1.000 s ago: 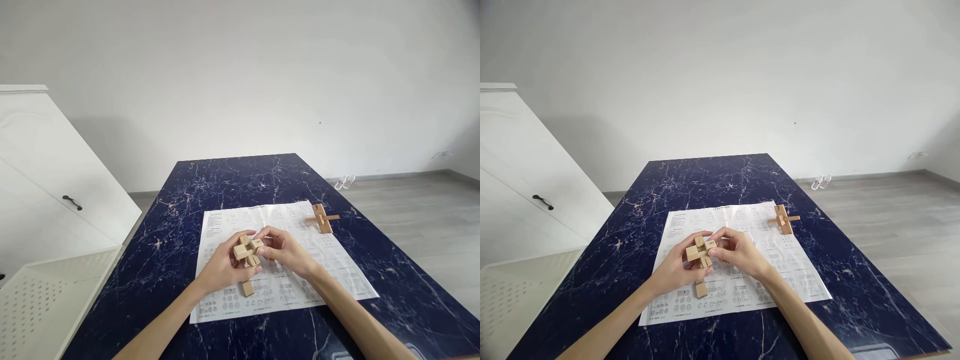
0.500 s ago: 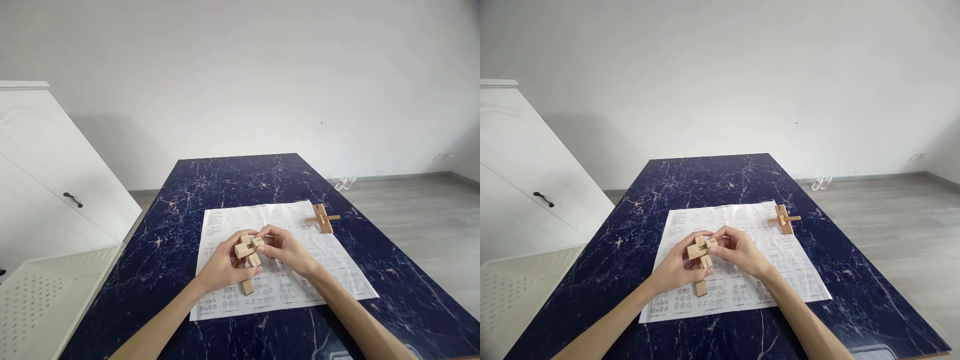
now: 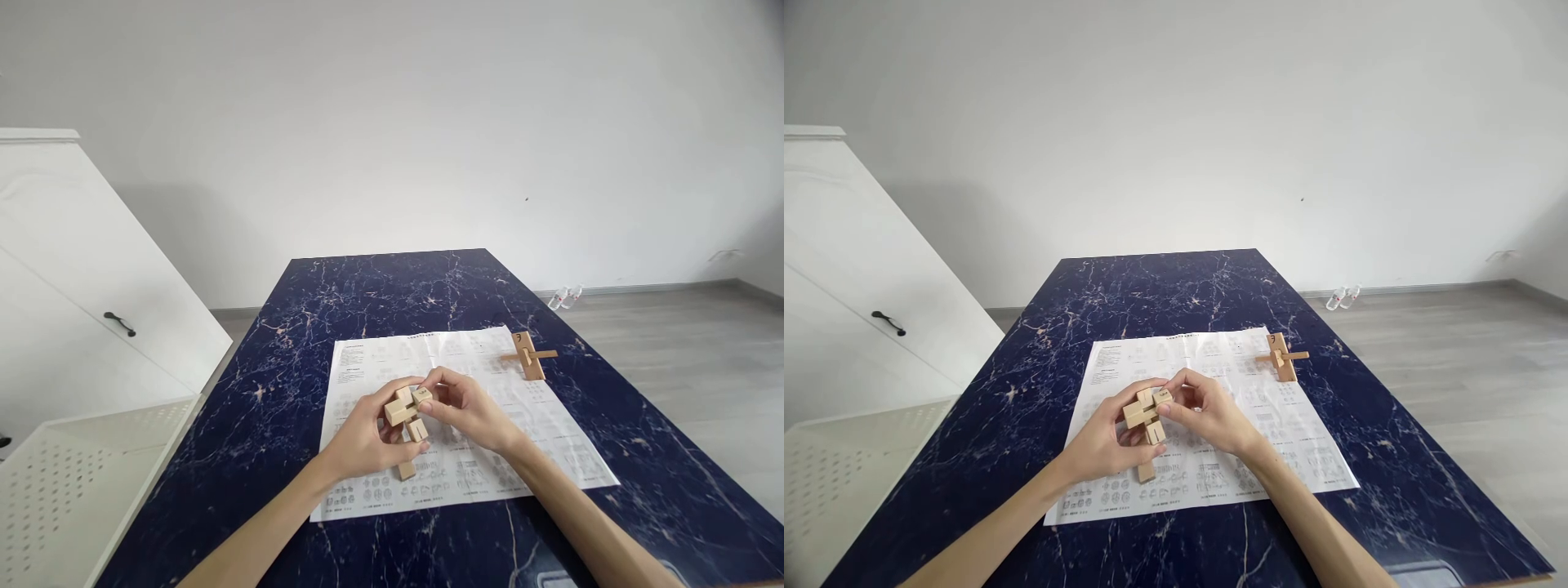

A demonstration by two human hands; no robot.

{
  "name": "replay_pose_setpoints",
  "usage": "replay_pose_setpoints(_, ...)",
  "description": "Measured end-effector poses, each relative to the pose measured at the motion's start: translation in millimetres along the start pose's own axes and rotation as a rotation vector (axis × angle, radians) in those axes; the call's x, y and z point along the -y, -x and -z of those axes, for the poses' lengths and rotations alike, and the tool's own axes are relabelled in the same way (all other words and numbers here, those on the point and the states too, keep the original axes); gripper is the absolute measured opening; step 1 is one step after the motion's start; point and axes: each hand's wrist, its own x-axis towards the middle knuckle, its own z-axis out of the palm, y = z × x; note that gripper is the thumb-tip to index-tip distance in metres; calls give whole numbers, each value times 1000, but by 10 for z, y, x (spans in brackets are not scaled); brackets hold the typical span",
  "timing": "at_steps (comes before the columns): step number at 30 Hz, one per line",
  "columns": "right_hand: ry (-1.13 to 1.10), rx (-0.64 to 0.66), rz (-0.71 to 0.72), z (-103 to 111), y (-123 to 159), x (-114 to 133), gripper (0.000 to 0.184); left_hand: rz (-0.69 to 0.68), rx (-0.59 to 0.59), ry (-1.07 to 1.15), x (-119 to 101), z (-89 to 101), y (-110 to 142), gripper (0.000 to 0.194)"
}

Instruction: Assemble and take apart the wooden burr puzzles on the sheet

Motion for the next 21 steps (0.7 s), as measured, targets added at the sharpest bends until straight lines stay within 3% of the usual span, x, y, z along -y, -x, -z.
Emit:
replay_pose_setpoints(9, -58, -31, -25, -23, -14, -9, 39, 23, 2, -22, 27, 3, 10, 88)
replay_pose_setpoints(13, -166, 26, -44, -13, -31, 14, 38, -29, 4, 82, 24, 0, 28, 61)
replay_pose_setpoints(21, -261, 141, 11, -57, -5, 56, 32, -28, -84, -5, -18, -29, 48, 55)
